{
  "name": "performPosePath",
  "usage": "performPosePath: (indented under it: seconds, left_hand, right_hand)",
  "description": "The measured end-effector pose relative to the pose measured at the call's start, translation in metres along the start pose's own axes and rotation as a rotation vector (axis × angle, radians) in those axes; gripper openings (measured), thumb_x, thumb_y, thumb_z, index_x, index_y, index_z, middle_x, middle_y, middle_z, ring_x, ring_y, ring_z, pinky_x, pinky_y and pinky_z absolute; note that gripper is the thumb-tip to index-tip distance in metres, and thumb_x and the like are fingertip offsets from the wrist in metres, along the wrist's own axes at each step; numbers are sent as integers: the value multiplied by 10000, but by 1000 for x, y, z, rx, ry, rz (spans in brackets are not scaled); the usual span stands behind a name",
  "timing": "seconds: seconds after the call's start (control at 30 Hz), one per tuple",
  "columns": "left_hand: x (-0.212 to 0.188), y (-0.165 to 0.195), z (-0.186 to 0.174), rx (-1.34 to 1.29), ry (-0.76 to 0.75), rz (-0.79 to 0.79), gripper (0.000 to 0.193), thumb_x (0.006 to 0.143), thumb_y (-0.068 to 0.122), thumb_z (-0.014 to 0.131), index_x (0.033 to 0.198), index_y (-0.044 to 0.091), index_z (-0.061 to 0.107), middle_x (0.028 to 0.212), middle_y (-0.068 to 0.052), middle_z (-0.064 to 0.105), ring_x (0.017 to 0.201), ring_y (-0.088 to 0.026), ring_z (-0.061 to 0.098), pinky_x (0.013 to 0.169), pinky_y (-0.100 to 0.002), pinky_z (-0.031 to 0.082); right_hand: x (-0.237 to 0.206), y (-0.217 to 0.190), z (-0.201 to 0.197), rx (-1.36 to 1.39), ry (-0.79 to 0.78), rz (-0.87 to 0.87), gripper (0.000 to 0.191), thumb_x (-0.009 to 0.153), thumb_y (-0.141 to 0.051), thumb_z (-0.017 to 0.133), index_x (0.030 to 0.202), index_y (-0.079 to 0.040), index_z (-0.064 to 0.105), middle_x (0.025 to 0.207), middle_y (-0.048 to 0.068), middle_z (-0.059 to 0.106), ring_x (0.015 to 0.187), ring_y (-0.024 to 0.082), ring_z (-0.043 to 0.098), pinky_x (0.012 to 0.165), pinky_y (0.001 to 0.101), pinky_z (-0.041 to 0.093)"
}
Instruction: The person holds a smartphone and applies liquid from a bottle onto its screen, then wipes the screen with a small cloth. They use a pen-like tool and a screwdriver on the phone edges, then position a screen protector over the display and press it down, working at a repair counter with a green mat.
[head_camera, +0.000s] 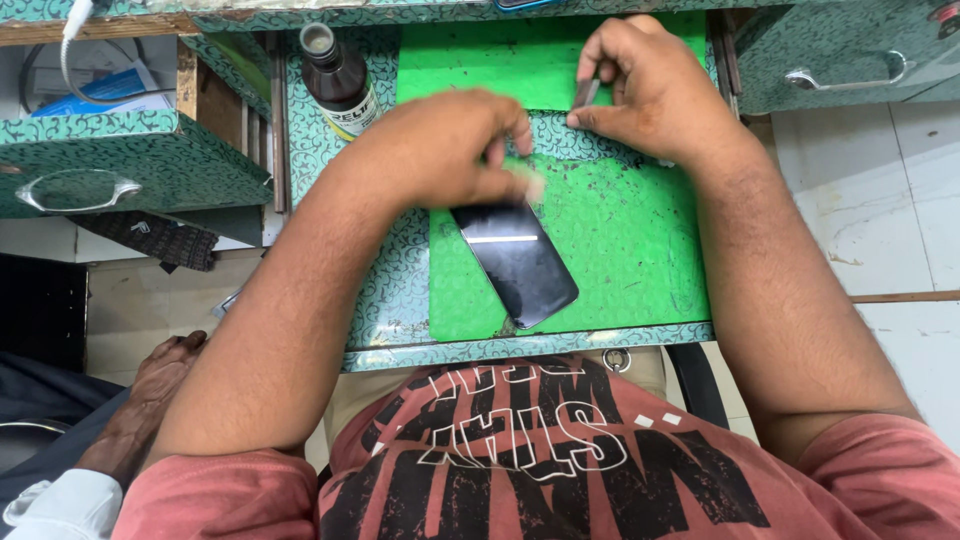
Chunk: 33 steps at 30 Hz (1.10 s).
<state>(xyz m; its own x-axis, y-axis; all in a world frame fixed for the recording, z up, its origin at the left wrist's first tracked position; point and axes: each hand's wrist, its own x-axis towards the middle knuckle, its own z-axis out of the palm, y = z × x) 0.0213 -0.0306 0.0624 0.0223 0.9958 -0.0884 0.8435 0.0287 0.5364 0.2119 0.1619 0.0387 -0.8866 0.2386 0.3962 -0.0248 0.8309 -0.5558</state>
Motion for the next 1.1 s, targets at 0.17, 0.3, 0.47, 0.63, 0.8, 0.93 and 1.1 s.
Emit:
performPosePath:
  seconds: [0.17,0.3,0.47,0.63,0.8,0.93,1.1]
  left_hand:
    - [-16,13,-2,128,-120,99,999,450,399,1030,1286,137,550,1175,-116,594,1138,-346,589,898,-449,504]
    - [-17,24,-5,136,-178,-35,946,425,332,1038,1217,147,555,1188,-80,583,1180,-318,576,940,-432,496]
    - [-15,28,-8,141,-188,-34,905,453,345,1046,1182,130,555,1165,-94,605,1138,-335,598,918,-436,505]
    - [-14,27,-13,8,-195,61,686,549,266,978,1109,106,615,964,-76,682,941,-307,681,781,-423,539]
    - [-32,22,-15,-271,-104,248,282,798,253,865,953,71,716,820,-61,666,731,-192,664,650,-338,522]
    - [-44,14,0,-516,152,312,188,950,199,775,1072,63,731,910,-6,675,837,-97,624,757,-264,514]
    - [-41,4,25,-841,521,290,162,1121,170,628,1184,43,707,1066,36,682,1014,-62,619,949,-243,516]
  right_hand:
    - [0,-3,8,163,-85,92,204,923,-41,845,970,-31,646,903,2,616,764,74,596,653,245,492]
    - [0,-5,19,337,-47,106,175,1015,-72,825,1046,-19,662,909,-17,662,793,28,577,692,207,503]
    - [0,-12,21,465,-64,299,136,1032,-121,742,1127,-37,694,784,-33,618,627,6,548,541,182,450]
    - [3,-21,21,451,-69,331,163,1088,-179,650,1184,-53,688,773,-45,591,585,19,521,518,196,430]
    - [4,-26,24,578,-84,329,217,1133,-189,551,1288,-63,636,721,-37,528,589,31,481,532,199,408]
    - [4,-28,29,885,-108,424,226,1112,-164,527,1287,-48,610,847,-22,590,645,45,540,553,201,450]
    - [3,-32,29,1201,-177,455,285,1132,-258,581,1257,-5,622,835,-6,564,626,51,495,535,184,394]
